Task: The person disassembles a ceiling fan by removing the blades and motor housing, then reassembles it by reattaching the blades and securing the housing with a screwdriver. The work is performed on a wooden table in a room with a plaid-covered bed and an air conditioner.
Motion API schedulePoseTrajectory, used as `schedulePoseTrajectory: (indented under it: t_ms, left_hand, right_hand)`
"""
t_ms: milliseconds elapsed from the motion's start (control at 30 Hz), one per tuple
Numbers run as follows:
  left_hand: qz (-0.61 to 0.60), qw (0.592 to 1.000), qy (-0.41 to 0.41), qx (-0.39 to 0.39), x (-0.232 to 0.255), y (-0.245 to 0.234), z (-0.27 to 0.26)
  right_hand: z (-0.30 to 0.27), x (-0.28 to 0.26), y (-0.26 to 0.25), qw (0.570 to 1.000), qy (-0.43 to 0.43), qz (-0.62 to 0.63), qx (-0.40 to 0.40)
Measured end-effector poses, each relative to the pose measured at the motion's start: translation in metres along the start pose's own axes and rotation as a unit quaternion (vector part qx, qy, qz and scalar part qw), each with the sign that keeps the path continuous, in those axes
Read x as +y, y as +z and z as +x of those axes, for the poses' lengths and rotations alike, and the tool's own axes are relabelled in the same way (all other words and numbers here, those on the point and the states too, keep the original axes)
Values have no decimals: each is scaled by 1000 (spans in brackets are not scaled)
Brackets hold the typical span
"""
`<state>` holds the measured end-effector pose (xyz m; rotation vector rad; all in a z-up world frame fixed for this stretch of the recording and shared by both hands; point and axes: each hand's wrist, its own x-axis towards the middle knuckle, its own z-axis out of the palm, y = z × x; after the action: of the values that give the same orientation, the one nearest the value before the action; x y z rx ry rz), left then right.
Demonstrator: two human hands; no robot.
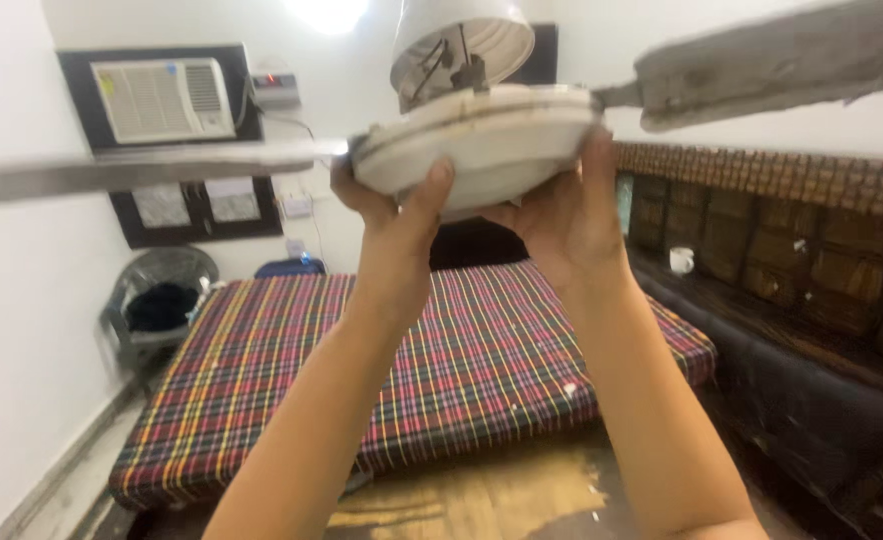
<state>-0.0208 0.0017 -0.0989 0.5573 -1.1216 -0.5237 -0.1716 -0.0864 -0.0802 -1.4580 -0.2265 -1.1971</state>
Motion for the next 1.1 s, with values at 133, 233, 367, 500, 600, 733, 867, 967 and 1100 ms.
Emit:
schedulePoseTrajectory:
  t_ms: [133, 233, 367, 500, 600, 733, 867, 967, 1100]
  left_hand:
    - [9, 999, 38, -20, -39, -11, -46]
    - [-62, 998, 23, -13, -61, -14, -80]
    - [-148, 989, -17, 3, -75, -16, -115]
    - [-177, 983, -34, 25, -78, -13, -142]
    - [-182, 982, -44, 29, -75, -11, -161]
    - [-181, 980, -70, 41, -73, -12, -189]
    - [-205, 973, -80, 66, -81, -10, -211]
    - [-227, 966, -79, 92, -93, -10, -229]
    - [-244, 960, -96, 95, -110, -17, -253]
  right_hand:
    - [-39, 32, -25, 995, 9, 95, -8]
    - [-76, 52, -38, 987, 30, 152, 48]
    - [-120, 72, -50, 974, 58, 204, 82]
    - [-147, 85, -54, 972, 25, 227, 51]
    - [-168, 87, -50, 971, 29, 232, 57]
    - [-200, 79, -43, 974, 54, 205, 83]
    - [-215, 70, -43, 970, 103, 207, 77]
    - [-231, 67, -39, 963, 122, 215, 103]
    - [-253, 73, -44, 959, 122, 224, 121]
